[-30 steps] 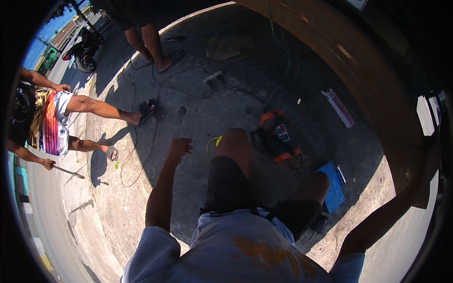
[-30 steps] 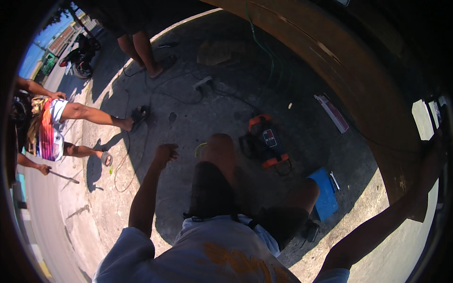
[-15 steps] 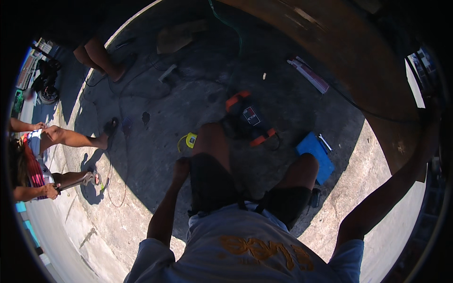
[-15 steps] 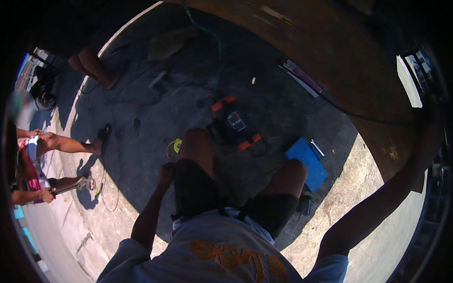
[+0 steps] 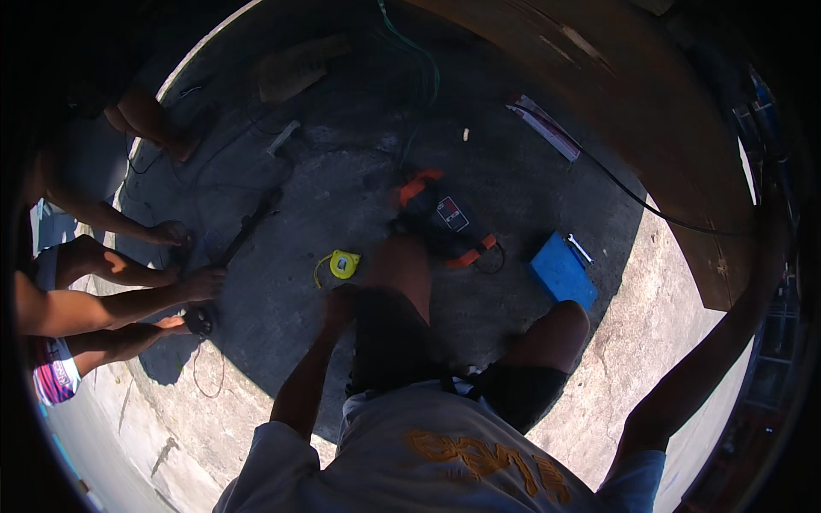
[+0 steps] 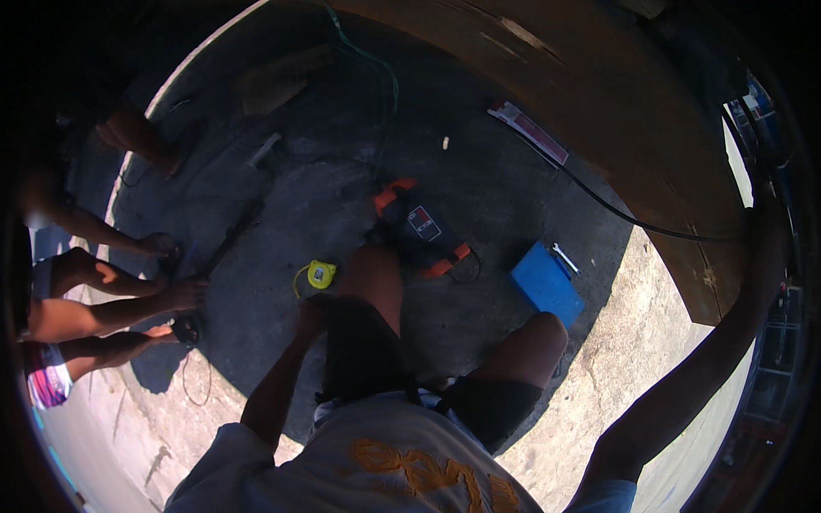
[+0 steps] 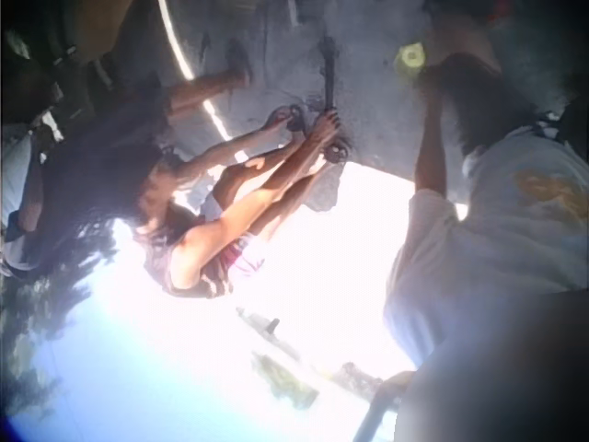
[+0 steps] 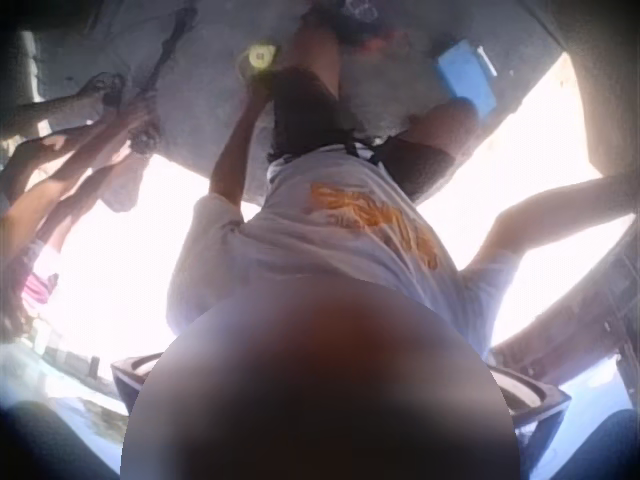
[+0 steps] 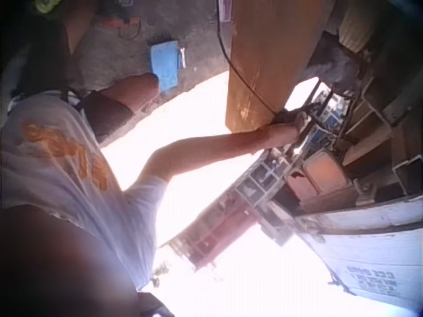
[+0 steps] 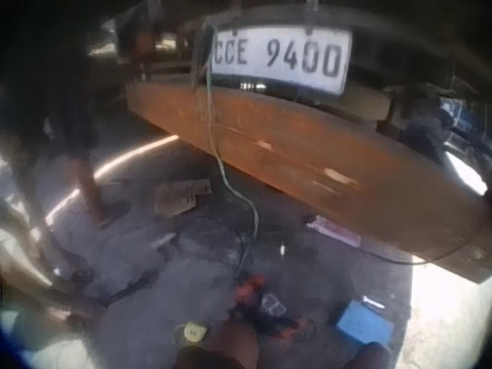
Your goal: The person welds a metal bracket to the rear frame of a truck using a handheld welding torch. They measure and mark the bracket with a tape measure and pencil, then position and weld it in place while another person assists by holding the bracket.
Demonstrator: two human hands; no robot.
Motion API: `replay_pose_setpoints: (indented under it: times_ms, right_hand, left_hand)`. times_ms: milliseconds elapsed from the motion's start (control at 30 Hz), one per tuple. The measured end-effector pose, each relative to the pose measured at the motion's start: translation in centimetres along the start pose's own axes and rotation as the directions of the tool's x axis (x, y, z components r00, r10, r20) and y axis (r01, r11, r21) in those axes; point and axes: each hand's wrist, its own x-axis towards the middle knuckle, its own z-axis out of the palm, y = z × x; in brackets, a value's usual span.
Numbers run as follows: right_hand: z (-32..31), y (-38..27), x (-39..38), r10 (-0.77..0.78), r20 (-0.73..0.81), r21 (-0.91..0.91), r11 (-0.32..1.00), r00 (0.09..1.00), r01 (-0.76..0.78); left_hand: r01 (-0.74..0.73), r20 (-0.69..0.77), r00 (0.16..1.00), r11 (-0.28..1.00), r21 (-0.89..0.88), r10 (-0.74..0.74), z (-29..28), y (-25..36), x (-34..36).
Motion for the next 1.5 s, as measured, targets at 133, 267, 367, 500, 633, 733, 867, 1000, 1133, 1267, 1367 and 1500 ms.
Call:
replay_pose_setpoints:
  times_ms: [133,267,367,500,633,733,867,1000,1133,1267,1367,1500]
  right_hand:
    - [0.0,0.5,-0.8,0.124,-0.049,0.018,0.992,0.991,-0.124]
    - [-0.3,0.7,-1.4,0.155,-0.054,0.006,0.988,0.986,-0.155]
    - [-0.5,1.0,-1.4,0.161,-0.052,-0.002,0.987,0.986,-0.161]
    - [-0.6,1.4,-1.2,0.166,-0.052,-0.012,0.986,0.985,-0.167]
    - [-0.6,1.3,-1.3,0.166,-0.057,-0.022,0.986,0.984,-0.168]
    - [-0.6,1.2,-1.3,0.168,-0.059,-0.030,0.985,0.984,-0.170]
    - [-0.7,1.5,-1.0,0.160,-0.074,-0.044,0.986,0.984,-0.164]
    - [-0.8,1.5,-1.0,0.162,-0.105,-0.053,0.984,0.981,-0.168]
    - [-0.9,1.1,-1.1,0.149,-0.145,-0.072,0.984,0.978,-0.161]
    - [-1.4,0.5,-1.0,0.107,-0.218,-0.128,0.982,0.970,-0.137]
    - [-1.9,-0.6,-1.5,-0.012,-0.299,-0.271,0.960,0.954,-0.073]
    - [-2.1,-4.0,-4.2,-0.290,-0.359,-0.422,0.898,0.887,0.122]
  left_hand:
    - [-0.191,0.113,0.981,0.907,0.375,0.160,0.7,-2.9,0.7]
    - [0.051,0.178,0.975,0.914,0.403,-0.133,-0.8,-4.2,-0.2]
    - [0.340,0.004,0.940,0.934,0.108,-0.342,-1.7,-5.9,-1.1]
    - [0.206,-0.078,0.979,0.922,0.329,-0.191,-2.5,-9.2,-1.8]
    - [0.377,-0.197,0.904,0.924,-0.059,-0.381,-3.7,-9.8,-2.6]
    - [0.434,-0.231,0.859,0.889,-0.146,-0.457,-5.1,-8.3,-3.0]
    - [0.555,-0.085,0.769,0.727,-0.405,-0.634,-6.2,-6.0,-2.9]
    - [0.405,-0.092,0.908,0.912,-0.069,-0.410,-6.6,-4.1,-2.5]
    - [0.447,-0.076,0.877,0.863,-0.235,-0.475,-5.6,-1.7,-2.3]
    - [0.031,-0.372,0.927,0.999,-0.039,-0.044,-1.8,-0.8,2.4]
    - [0.071,-0.084,0.996,0.838,0.542,-0.031,0.9,-2.1,8.1]
    - [0.191,0.117,0.964,0.926,0.327,-0.240,1.8,-2.7,11.4]
